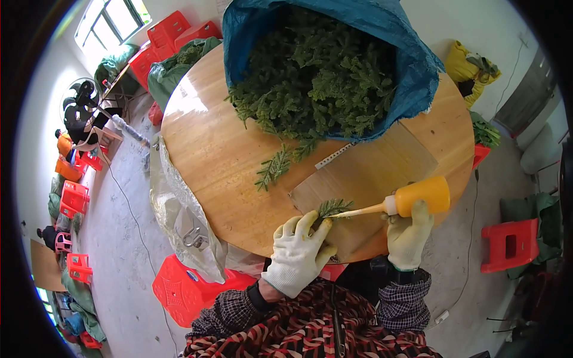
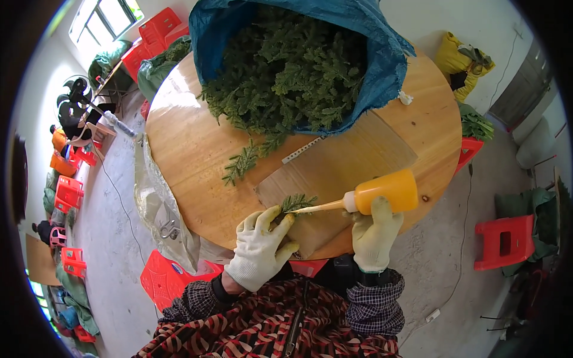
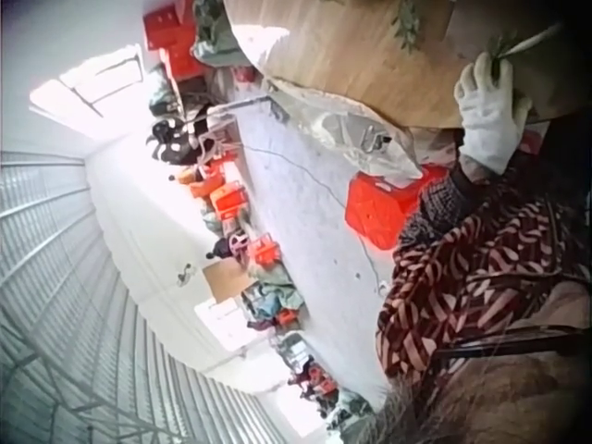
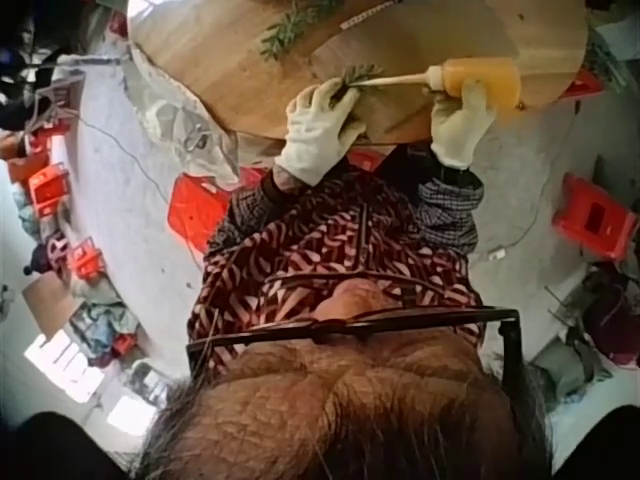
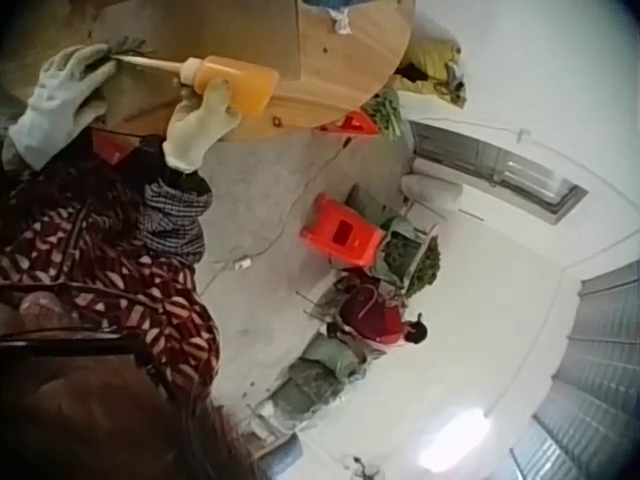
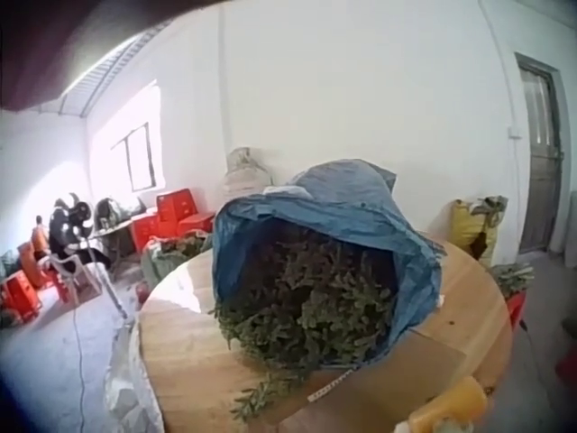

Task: The person picks up a plant sprig from a bag, applies glue to its stem from a squeeze bottle, and sets it aside on the table. This process is repeated for several sprigs, handling them one at a time.

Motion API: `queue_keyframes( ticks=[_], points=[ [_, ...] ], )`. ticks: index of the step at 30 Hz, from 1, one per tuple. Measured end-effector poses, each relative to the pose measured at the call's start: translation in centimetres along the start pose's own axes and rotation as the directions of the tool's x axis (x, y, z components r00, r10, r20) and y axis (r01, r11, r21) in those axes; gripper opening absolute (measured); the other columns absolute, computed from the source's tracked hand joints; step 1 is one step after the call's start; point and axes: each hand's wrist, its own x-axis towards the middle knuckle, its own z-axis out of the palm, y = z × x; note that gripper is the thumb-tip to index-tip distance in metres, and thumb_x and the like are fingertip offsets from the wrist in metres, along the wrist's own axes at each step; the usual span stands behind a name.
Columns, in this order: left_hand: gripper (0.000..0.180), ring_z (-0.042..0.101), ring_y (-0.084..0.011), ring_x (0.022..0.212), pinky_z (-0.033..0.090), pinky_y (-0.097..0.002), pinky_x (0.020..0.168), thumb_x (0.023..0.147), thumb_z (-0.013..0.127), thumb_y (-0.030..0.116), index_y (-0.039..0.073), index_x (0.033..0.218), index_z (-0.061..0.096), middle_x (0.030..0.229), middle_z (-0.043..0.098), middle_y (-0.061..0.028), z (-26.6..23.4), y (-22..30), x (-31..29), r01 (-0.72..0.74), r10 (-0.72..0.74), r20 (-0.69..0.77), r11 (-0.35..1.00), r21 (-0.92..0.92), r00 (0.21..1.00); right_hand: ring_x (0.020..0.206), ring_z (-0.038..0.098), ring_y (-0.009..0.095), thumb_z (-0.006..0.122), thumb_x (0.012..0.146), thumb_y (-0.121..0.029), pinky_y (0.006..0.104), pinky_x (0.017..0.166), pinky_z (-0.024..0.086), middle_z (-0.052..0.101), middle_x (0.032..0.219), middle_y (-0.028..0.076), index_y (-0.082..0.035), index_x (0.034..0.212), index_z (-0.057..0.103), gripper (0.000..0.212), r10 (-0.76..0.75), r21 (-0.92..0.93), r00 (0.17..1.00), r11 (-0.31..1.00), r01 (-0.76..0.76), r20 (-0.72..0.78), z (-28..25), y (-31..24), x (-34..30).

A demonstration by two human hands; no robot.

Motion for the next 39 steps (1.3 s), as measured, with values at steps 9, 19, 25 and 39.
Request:
queue_keyframes(
  ticks=[9, 19, 25, 39],
  points=[
    [0.052, 0.045, -0.0344, 0.117, 0.037, -0.0480, 0.096, 0.072, 0.075, 0.027, 0.013, 0.120, 0.061, 0.128, 0.047, -0.0120, -0.4, -0.3, 0.0, 0.002, -0.002, 0.004, 1.000, -0.011, 1.000, 0.073, 0.057, 0.018, 0.059, 0.091, -0.036, 0.0300, 0.058, 0.049, 0.059, 0.093, 0.010, -0.001, 0.107, 0.054, 0.038, 0.015, -0.078, 0.999, 0.997, -0.011, 0.051, 0.5, 0.8, 0.1],
    [0.048, 0.046, -0.0318, 0.116, 0.038, -0.0455, 0.095, 0.074, 0.072, 0.031, 0.012, 0.116, 0.060, 0.125, 0.049, -0.0109, -0.3, -0.4, 0.0, -0.032, 0.032, -0.036, 0.999, 0.004, 0.999, 0.073, 0.057, 0.019, 0.060, 0.092, -0.034, 0.0308, 0.058, 0.049, 0.059, 0.092, 0.009, -0.001, 0.106, 0.053, 0.037, 0.029, -0.085, 0.996, 0.996, -0.022, 0.080, 0.5, 1.2, 0.1],
    [0.049, 0.046, -0.0324, 0.116, 0.037, -0.0461, 0.095, 0.073, 0.073, 0.030, 0.013, 0.117, 0.060, 0.125, 0.049, -0.0106, -0.3, -0.4, -0.1, -0.027, 0.027, -0.043, 1.000, -0.006, 0.999, 0.075, 0.057, 0.020, 0.060, 0.092, -0.036, 0.0321, 0.059, 0.049, 0.058, 0.093, 0.009, -0.002, 0.107, 0.053, 0.038, 0.005, -0.082, 0.998, 0.997, 0.000, 0.065, 0.2, 1.0, 0.4],
    [0.053, 0.046, -0.0335, 0.116, 0.037, -0.0471, 0.095, 0.070, 0.076, 0.027, 0.014, 0.119, 0.061, 0.126, 0.048, -0.0100, -0.3, -0.5, 0.0, -0.026, 0.026, -0.036, 0.999, -0.020, 0.999, 0.077, 0.058, 0.020, 0.060, 0.091, -0.038, 0.0330, 0.059, 0.048, 0.058, 0.095, 0.010, -0.003, 0.108, 0.053, 0.040, -0.002, -0.070, 1.000, 0.998, 0.000, -0.023, -0.1, 0.4, 0.6]
  ],
)
